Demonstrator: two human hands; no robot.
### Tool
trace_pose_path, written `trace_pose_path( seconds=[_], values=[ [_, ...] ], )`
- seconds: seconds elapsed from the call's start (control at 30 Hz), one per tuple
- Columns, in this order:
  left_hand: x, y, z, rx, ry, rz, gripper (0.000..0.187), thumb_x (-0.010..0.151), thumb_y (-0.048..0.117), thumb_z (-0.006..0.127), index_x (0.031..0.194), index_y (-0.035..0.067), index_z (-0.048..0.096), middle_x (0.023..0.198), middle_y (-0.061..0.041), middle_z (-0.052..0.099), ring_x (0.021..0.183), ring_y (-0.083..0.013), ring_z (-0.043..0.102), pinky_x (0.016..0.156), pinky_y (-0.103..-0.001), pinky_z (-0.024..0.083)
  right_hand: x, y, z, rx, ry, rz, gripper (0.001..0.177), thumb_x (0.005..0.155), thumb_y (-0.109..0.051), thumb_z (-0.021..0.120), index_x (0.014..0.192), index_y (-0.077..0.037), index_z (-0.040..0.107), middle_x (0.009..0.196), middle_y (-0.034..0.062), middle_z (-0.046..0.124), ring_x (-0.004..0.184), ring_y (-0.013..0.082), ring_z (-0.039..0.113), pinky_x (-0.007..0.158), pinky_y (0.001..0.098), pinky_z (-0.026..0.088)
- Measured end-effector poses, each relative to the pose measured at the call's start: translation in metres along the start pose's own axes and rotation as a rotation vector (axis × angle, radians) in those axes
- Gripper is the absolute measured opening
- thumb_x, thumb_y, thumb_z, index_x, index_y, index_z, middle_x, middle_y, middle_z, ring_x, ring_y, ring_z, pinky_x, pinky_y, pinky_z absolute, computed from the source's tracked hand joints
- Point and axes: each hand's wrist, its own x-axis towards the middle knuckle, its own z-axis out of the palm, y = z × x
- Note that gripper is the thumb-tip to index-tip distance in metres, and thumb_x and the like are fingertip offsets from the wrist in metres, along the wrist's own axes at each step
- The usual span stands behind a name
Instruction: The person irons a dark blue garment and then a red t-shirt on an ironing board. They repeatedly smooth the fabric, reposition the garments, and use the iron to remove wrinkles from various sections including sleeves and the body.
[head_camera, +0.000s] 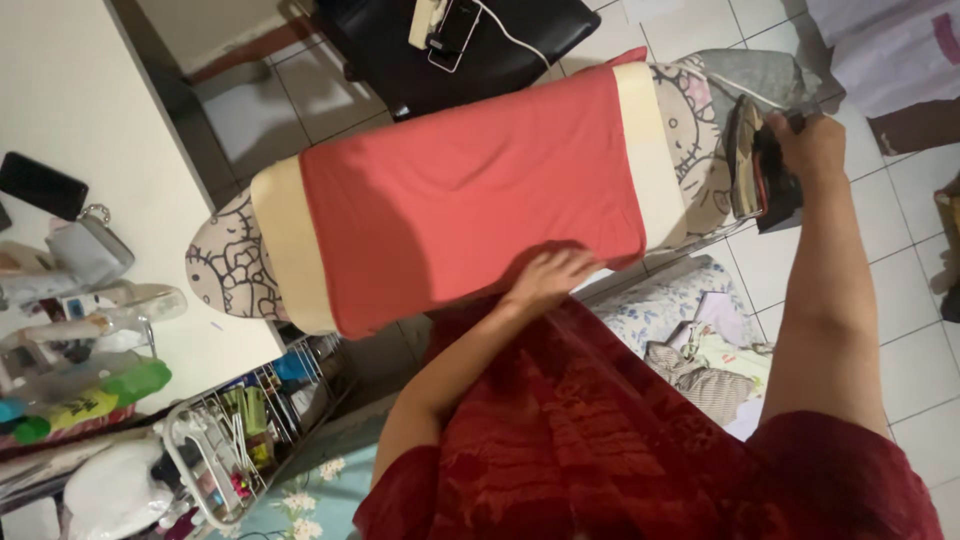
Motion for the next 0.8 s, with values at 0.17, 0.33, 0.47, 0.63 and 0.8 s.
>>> trace_pose_path(
  seconds=[0.17, 0.33, 0.47, 0.63, 0.8],
  values=[
    [0.075, 0.036, 0.058, 0.372, -0.105, 0.257, 0.054, 0.107, 0.011, 0.049, 0.159, 0.016, 0.035, 0.156, -0.007, 0.047, 0.066, -0.0074, 0.054, 0.046, -0.017, 0.039, -0.014, -0.082, -0.047, -0.201, -0.069, -0.099, 0.059, 0.090, -0.056, 0.075, 0.092, 0.003, 0.075, 0.086, 0.0270, 0.069, 0.079, 0.0434, 0.068, 0.070, 0.0507, 0.054],
    [0.112, 0.055, 0.092, 0.161, -0.420, 0.140, 0.055, 0.112, 0.019, 0.042, 0.166, 0.009, 0.037, 0.111, -0.011, 0.071, 0.072, -0.0207, 0.037, 0.044, -0.027, 0.035, -0.034, -0.214, -0.065, -0.083, -0.189, -0.232, 0.057, 0.093, -0.057, 0.068, 0.092, 0.000, 0.072, 0.082, 0.0256, 0.069, 0.076, 0.0423, 0.067, 0.071, 0.0519, 0.053],
    [0.109, 0.061, 0.109, 0.441, -0.192, 0.336, 0.050, 0.106, 0.018, 0.045, 0.155, 0.014, 0.038, 0.126, -0.013, 0.063, 0.072, -0.0159, 0.043, 0.047, -0.025, 0.038, -0.036, -0.294, -0.003, 0.050, -0.106, -0.242, 0.046, 0.098, -0.044, 0.061, 0.102, 0.001, 0.066, 0.083, 0.0257, 0.069, 0.077, 0.0439, 0.067, 0.068, 0.0531, 0.053],
    [0.093, 0.054, 0.104, 0.187, -0.217, 0.380, 0.038, 0.104, 0.019, 0.046, 0.142, 0.013, 0.046, 0.129, -0.013, 0.063, 0.085, -0.0197, 0.052, 0.057, -0.028, 0.045, -0.035, -0.312, 0.071, 0.064, -0.024, 0.004, 0.048, 0.097, -0.048, 0.060, 0.097, 0.000, 0.065, 0.082, 0.0261, 0.070, 0.079, 0.0441, 0.069, 0.071, 0.0531, 0.054],
    [0.078, 0.074, 0.099, -0.060, -0.210, 0.403, 0.028, 0.103, 0.020, 0.047, 0.129, 0.011, 0.053, 0.131, -0.013, 0.062, 0.098, -0.0235, 0.060, 0.066, -0.032, 0.052, -0.026, -0.274, 0.057, 0.025, 0.047, 0.089, 0.050, 0.096, -0.051, 0.060, 0.095, -0.002, 0.066, 0.083, 0.0267, 0.070, 0.078, 0.0456, 0.069, 0.070, 0.0539, 0.054]
  ],
)
